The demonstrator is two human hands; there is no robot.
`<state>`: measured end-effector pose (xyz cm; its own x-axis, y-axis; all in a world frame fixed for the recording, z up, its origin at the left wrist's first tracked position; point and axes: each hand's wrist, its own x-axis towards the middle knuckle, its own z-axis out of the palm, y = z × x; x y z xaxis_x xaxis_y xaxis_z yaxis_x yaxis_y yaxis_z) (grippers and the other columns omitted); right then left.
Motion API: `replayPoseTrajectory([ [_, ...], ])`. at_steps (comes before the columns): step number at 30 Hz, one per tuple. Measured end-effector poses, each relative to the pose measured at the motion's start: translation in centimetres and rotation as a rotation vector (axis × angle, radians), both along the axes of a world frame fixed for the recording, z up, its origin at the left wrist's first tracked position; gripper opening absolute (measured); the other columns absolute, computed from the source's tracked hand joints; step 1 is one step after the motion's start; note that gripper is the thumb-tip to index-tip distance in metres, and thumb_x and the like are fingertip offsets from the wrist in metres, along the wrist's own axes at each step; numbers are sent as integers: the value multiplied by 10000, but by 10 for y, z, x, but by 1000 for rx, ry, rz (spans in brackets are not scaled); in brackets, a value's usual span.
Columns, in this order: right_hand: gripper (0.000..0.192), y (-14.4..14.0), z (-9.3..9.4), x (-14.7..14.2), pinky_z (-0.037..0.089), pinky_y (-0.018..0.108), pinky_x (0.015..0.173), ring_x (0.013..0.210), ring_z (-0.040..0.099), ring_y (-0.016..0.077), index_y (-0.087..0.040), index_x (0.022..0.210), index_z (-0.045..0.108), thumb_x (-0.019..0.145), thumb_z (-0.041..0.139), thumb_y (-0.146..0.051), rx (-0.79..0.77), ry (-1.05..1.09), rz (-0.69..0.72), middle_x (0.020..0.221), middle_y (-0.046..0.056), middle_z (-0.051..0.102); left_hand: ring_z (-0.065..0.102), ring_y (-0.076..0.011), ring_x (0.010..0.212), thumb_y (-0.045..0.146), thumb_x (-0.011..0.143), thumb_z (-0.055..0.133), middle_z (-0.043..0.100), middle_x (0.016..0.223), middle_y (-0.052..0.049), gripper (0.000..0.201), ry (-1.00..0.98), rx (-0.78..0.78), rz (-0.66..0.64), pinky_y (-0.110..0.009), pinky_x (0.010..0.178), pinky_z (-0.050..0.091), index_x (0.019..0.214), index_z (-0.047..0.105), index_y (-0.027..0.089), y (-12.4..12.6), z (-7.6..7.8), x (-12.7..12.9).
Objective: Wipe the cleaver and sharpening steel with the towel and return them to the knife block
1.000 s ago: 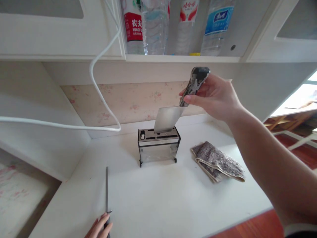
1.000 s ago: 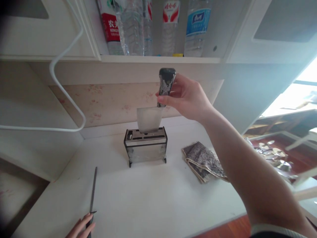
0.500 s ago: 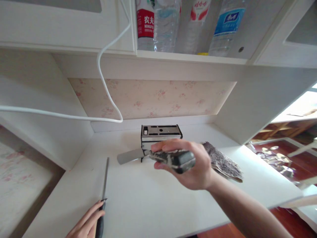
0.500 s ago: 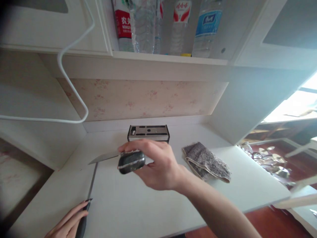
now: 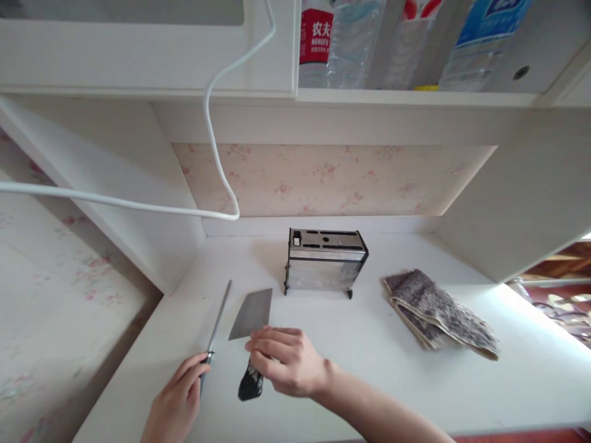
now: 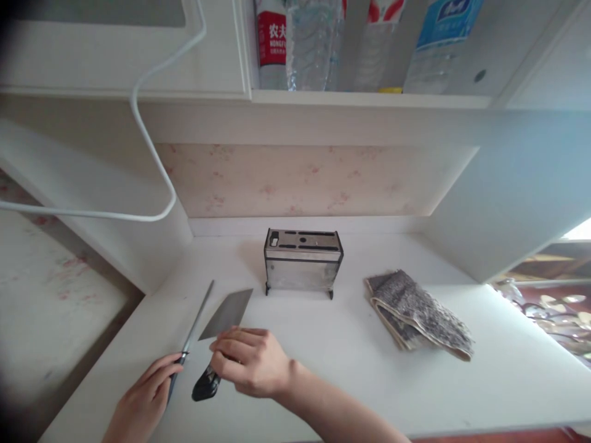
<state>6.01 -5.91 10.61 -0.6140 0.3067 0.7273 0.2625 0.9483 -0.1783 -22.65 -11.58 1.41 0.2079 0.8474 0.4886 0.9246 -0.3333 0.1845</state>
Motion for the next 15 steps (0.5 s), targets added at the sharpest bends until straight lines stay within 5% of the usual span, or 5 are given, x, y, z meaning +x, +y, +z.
replayPoseTrajectory([
  [9,94,3,-42,-17,467,283,982,1117,578,130,-258,1026,583,987,498,-252,78,-169,-34,1093,-32,683,708,-143,945,225,888,452,712,1081,-11,208,-47,-10,-8,-215,796,579,956,646,254,2,-8,-6],
  [15,171,6,-56,-28,443,302,706,839,541,146,-247,850,581,995,490,-257,101,-404,20,852,-47,656,712,-147,928,218,891,463,709,1070,-24,203,-81,3,-31,-215,810,577,962,652,238,5,-6,-5],
])
